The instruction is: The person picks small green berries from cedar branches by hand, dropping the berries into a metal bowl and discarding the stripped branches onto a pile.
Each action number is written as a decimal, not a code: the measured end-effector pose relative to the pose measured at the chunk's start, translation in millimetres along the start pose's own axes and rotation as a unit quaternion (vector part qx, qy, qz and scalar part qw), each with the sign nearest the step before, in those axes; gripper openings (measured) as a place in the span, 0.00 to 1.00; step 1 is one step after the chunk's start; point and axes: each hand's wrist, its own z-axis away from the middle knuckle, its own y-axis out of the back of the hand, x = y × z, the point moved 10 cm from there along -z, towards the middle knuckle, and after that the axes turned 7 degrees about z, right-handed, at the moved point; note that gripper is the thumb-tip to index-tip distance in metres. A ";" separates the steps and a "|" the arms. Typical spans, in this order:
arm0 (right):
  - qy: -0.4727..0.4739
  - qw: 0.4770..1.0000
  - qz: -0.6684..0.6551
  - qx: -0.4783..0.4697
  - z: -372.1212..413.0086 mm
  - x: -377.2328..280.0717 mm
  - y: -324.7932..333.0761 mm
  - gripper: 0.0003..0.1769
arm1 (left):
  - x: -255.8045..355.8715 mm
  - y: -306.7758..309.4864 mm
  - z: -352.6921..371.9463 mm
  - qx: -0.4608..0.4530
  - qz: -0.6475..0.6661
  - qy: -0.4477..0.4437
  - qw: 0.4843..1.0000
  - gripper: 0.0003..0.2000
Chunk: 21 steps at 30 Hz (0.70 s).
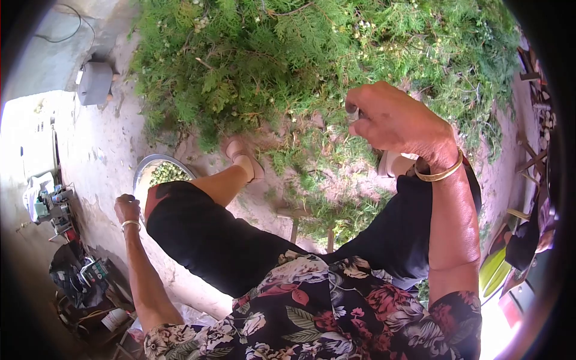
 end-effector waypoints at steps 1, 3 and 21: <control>0.006 1.000 0.019 0.020 1.2 -0.7 3.4 0.11 | -3.2 -4.9 -8.0 -0.032 0.017 0.035 0.999 0.10; 0.010 0.999 0.035 0.040 1.4 -4.3 9.4 0.11 | 0.7 -16.9 -28.3 -0.077 0.101 0.061 0.990 0.10; -0.121 0.975 0.177 -0.061 20.1 15.0 -1.8 0.11 | 370.6 -417.9 59.8 -0.442 0.087 -0.229 0.863 0.20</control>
